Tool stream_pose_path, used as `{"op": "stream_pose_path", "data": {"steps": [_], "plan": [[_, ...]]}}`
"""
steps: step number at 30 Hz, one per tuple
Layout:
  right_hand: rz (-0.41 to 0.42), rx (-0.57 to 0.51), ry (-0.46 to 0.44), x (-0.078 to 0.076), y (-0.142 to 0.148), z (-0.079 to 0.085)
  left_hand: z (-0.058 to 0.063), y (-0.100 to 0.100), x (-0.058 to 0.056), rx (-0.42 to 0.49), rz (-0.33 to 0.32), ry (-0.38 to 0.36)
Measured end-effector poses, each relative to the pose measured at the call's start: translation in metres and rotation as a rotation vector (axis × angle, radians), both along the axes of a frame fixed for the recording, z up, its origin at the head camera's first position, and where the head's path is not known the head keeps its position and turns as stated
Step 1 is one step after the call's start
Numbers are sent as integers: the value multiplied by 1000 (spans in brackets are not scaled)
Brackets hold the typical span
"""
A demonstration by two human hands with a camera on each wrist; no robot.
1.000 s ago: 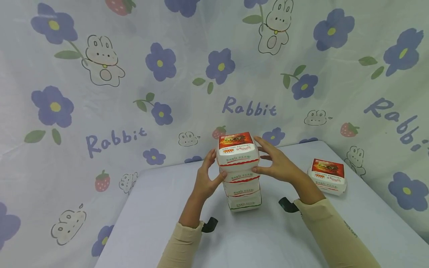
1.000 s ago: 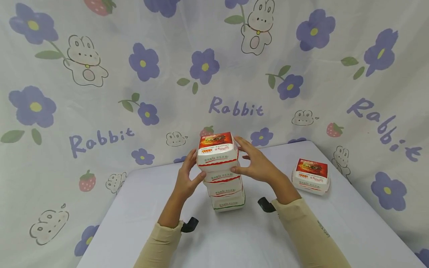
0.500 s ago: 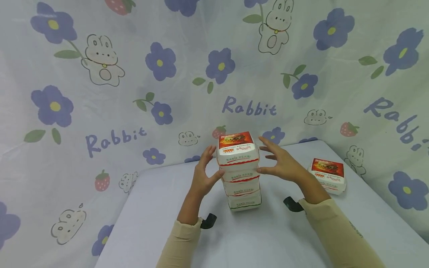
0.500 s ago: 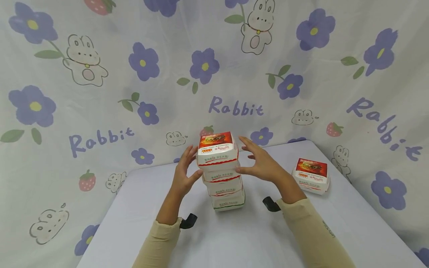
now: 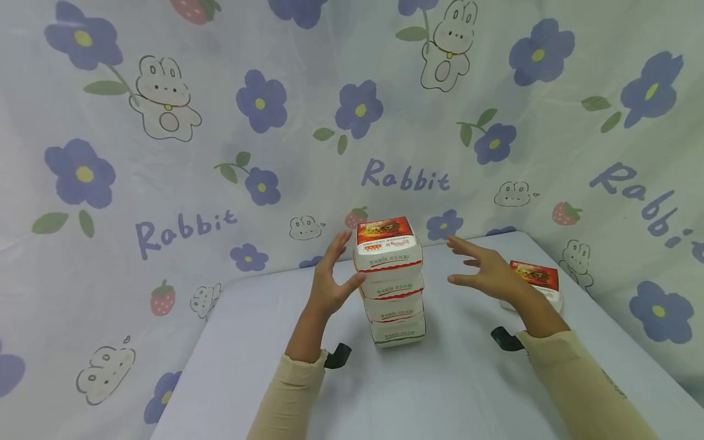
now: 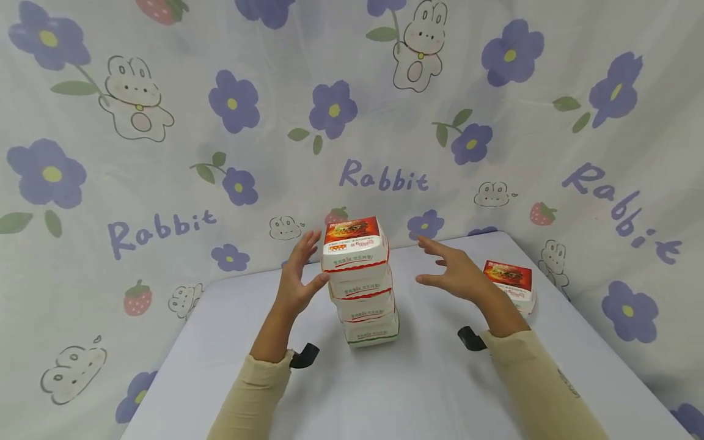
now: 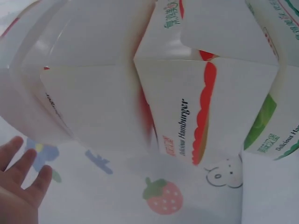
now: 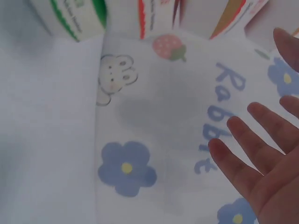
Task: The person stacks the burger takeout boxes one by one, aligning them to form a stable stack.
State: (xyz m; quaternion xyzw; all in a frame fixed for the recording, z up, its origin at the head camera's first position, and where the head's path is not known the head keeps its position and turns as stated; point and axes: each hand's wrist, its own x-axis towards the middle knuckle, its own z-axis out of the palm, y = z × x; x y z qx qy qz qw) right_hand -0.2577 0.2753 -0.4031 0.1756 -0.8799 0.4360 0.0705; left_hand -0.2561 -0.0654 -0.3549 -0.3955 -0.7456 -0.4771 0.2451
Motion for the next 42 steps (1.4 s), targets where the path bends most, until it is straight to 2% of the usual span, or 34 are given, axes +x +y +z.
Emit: {"op": "stream_pose_path", "data": {"steps": [9, 17, 23, 27, 30, 36, 42], "plan": [[-51, 47, -46, 8, 38, -25, 7, 0, 2, -31, 22, -22], [-149, 123, -71, 17, 74, -43, 11, 0, 2, -22, 6, -3], [-232, 193, -131, 19, 98, -51, 12, 1, -2, -21, -10, 17], [-287, 221, -172, 22, 114, -54, -3, -2, -23, -27, 8, 42], [-338, 223, -207, 26, 124, -57, -9, -3, -31, -30, 11, 55], [-418, 195, -268, 32, 133, -66, 12, 0, -7, -15, -19, 27], [-402, 193, -262, 26, 139, -82, 15, 1, -3, -27, -12, 11]]}}
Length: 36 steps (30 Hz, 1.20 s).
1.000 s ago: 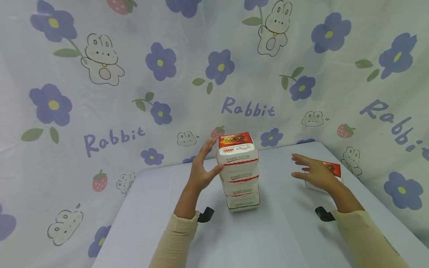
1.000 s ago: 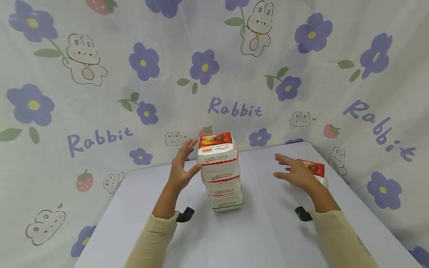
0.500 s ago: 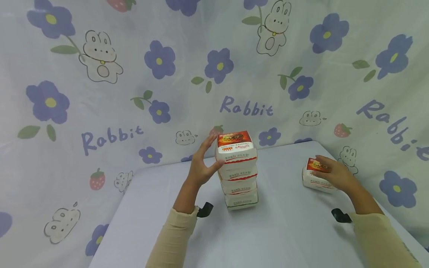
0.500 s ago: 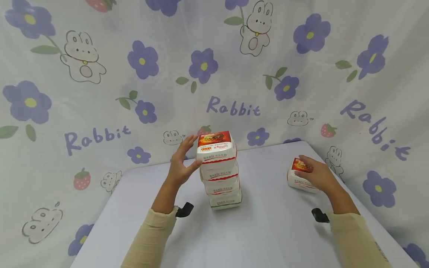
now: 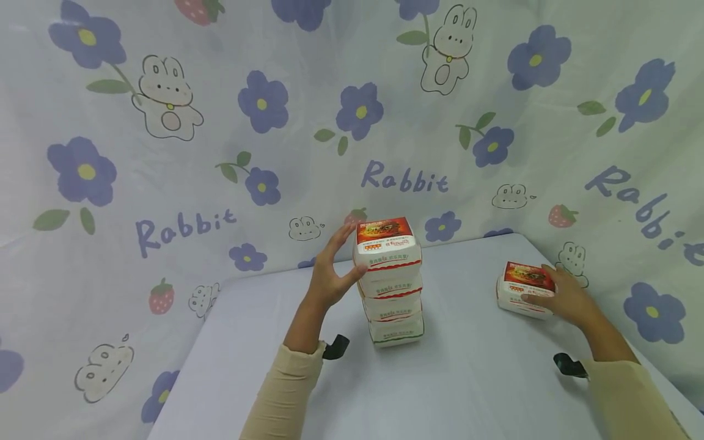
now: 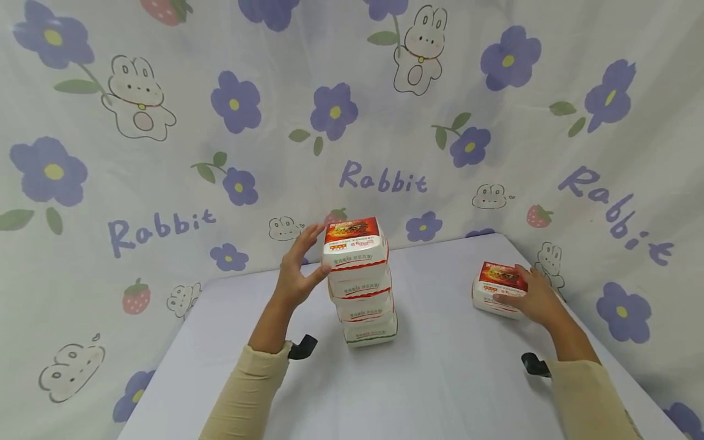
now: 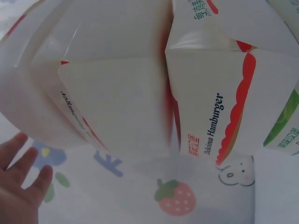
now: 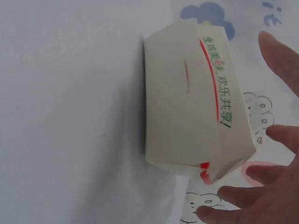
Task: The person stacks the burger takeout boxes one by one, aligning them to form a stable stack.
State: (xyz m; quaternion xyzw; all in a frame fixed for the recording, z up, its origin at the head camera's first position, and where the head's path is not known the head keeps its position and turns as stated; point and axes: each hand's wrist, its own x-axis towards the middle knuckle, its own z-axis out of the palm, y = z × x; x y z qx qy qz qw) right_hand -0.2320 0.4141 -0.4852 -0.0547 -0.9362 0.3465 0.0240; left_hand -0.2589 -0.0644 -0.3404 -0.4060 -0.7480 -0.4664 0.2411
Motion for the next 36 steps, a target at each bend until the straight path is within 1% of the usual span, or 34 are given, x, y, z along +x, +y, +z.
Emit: {"op": "stream_pose_path", "data": {"steps": [3, 7, 11, 15, 17, 22, 24, 27, 30, 36], "plan": [[45, 1, 6, -6, 0, -10, -1, 0, 0, 0, 6, 6], [66, -2, -13, -11, -4, -19, -3, 0, 2, -2, 12, 11], [59, 23, -61, -11, -6, -21, -3, 1, 4, -3, 15, 9], [57, 30, -97, -9, -7, -21, -5, 1, 3, -5, 19, 7], [53, 23, -100, -8, -7, -21, -11, 0, -4, -6, 18, 13], [60, -8, -69, -9, -7, -27, -29, -5, -24, -13, 31, 42], [52, -17, -64, -10, -8, -30, -31, -7, -27, -19, 42, 51], [36, -16, -60, -12, -7, -34, -32, -8, -29, -23, 54, 54], [25, -7, -50, -16, -5, -39, -34, -7, -29, -29, 60, 58], [44, 37, 7, -22, 1, -47, -35, -5, -28, -27, 50, 52]]}}
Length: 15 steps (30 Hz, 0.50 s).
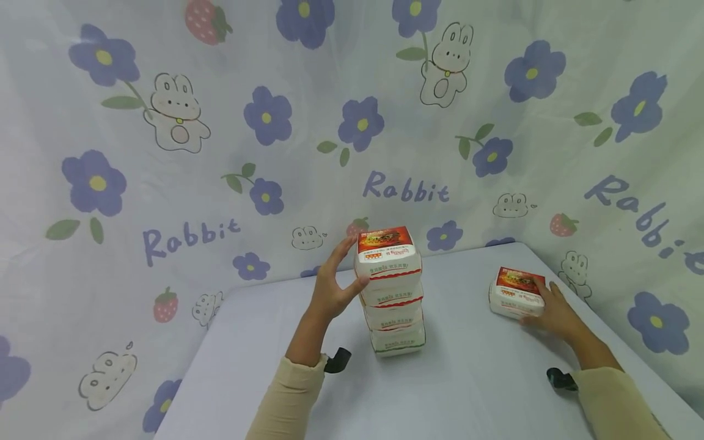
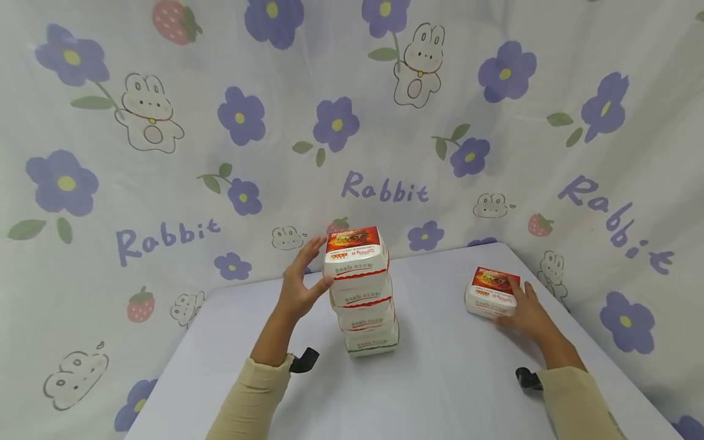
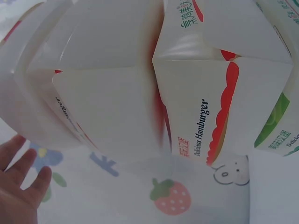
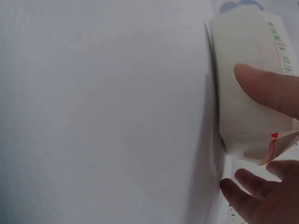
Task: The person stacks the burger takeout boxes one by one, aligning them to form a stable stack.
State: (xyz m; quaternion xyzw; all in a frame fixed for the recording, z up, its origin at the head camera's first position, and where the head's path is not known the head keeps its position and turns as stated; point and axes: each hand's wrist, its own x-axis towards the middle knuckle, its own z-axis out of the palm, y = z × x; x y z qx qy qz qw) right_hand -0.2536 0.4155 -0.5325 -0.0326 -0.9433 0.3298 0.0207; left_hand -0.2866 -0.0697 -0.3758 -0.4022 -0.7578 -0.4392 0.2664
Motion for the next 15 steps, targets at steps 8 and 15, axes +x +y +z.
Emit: {"op": "stream_pose_path", "data": {"steps": [8, 15], "plan": [[28, -16, 41, 2, 0, -3, -1, 0, 1, -15, 36, -25], [34, -18, 38, 4, -2, -2, -2, 1, 2, -22, 44, -23]]}}
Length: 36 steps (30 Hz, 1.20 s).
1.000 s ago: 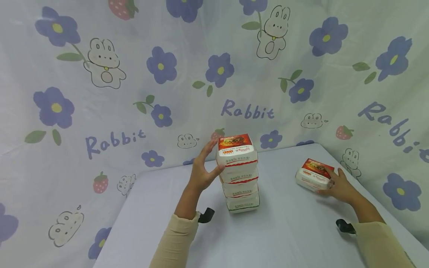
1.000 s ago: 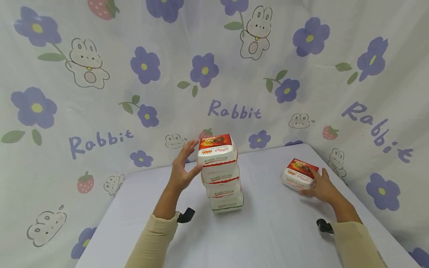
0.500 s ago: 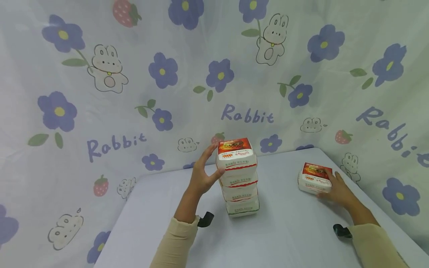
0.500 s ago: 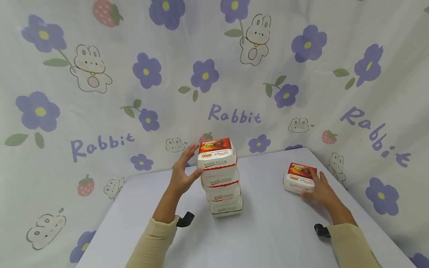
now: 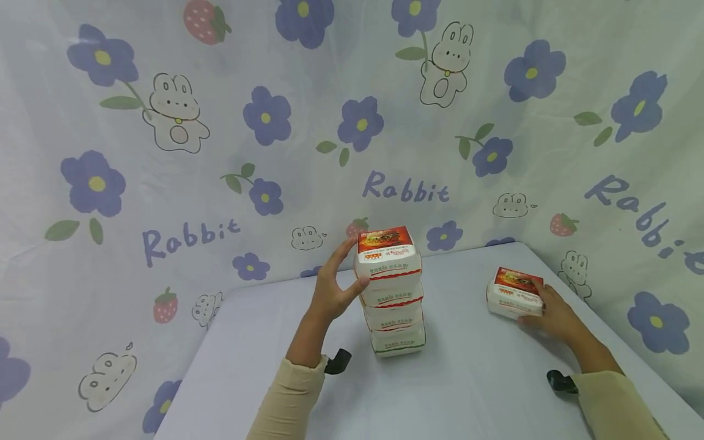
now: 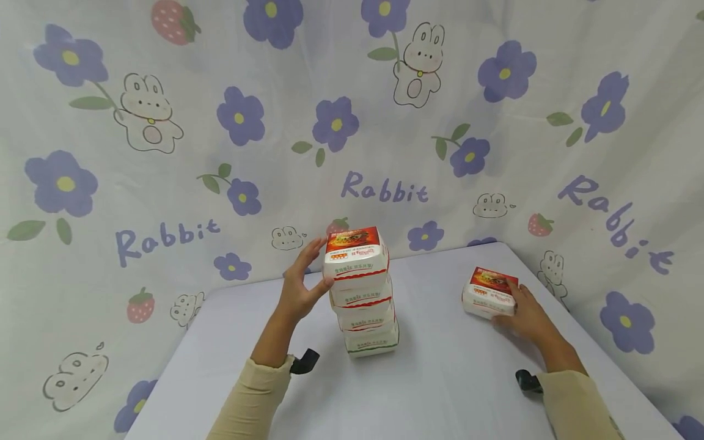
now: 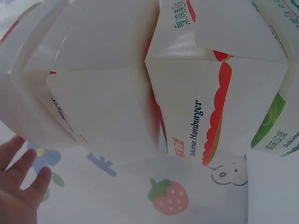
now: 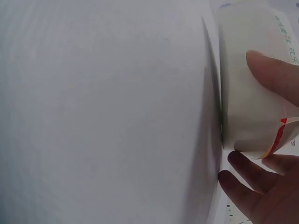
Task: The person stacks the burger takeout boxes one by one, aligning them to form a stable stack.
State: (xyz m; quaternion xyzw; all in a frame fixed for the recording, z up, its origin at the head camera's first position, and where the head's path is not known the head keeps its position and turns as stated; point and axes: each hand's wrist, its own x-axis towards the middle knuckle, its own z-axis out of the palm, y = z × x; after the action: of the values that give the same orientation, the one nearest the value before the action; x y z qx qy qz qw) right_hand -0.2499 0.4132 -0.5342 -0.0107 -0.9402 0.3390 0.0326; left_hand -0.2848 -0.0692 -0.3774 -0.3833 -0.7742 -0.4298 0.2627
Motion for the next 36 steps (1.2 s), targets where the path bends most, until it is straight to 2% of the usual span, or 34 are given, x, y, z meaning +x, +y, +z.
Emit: {"op": "stream_pose_path", "data": {"steps": [9, 15, 23, 27, 36], "plan": [[1, -27, -3, 4, -6, 7, 1, -1, -3, 23, -39, 32], [15, -10, 2, 4, -9, 18, 7, 3, -1, 29, -23, 30], [22, -52, 1, 2, -19, 45, 34, 9, 28, 49, -47, -3], [34, -60, -3, 5, -27, 61, 35, 9, 29, 47, -57, -4], [93, -39, 76, 7, -37, 91, 35, 9, 27, 49, -69, 9]]}}
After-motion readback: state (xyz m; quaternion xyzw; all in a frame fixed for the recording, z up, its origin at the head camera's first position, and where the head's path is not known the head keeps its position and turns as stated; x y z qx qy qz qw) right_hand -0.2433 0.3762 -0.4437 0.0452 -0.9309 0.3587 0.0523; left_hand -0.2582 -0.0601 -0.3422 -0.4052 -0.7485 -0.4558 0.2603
